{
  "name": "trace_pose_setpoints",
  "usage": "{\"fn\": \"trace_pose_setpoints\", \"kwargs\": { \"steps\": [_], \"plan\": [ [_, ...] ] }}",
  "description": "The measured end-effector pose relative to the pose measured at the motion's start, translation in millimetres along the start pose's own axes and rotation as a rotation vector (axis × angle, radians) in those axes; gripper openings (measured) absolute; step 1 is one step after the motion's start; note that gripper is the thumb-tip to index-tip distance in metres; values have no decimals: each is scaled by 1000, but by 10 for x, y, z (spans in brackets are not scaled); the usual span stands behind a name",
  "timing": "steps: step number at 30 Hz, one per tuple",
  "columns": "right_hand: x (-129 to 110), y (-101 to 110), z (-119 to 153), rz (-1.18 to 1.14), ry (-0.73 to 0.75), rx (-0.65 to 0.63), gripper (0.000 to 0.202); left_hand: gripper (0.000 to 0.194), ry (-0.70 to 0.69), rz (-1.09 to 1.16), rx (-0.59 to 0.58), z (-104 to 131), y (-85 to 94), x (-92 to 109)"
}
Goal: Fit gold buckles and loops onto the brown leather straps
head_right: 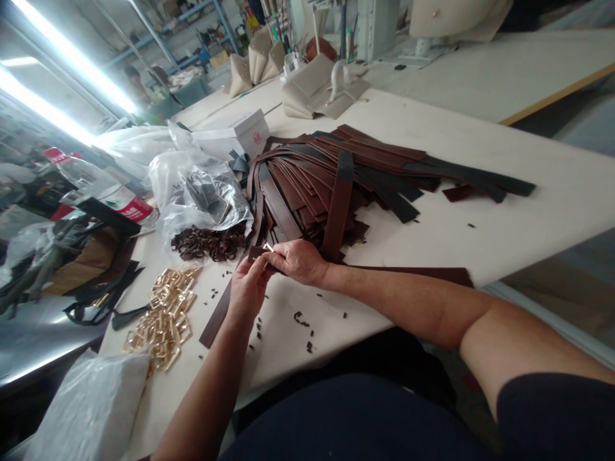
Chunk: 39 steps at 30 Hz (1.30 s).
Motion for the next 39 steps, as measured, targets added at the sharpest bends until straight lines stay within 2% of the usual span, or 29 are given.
{"fn": "trace_pose_setpoints", "kwargs": {
  "steps": [7, 9, 12, 18, 31, 36, 39],
  "plan": [
    [-44, -59, -5, -61, 58, -218, 23, 33, -48, 77, 147, -60, 243, 126],
    [-54, -59, -3, -54, 71, -250, 20, 34, -35, 104, 166, -81, 297, 119],
    [-69, -55, -9, -1, 99, -241, 23, 36, 28, 128, 147, -100, 291, 44],
    [-64, -58, -17, 69, 109, -190, 23, 37, 155, 120, 74, -60, 106, -146],
    [-64, -76, -3, 31, 115, -172, 20, 21, 76, 130, 74, -46, 64, -97],
    [17, -32, -16, -15, 26, -189, 12, 26, -8, 130, 149, -70, 176, 4],
    [-8, -14, -18, 22, 57, -175, 15, 30, 11, 150, 171, -87, 208, -9]
  ]
}}
Point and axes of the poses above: each hand's wrist, its own z-axis away from the middle knuckle, its own y-axis out of the back of the hand, x = y × z, the point moved 10 cm from there along -z, towards the middle knuckle, and after that the axes turned 6 degrees about y, right-handed, at the moved point
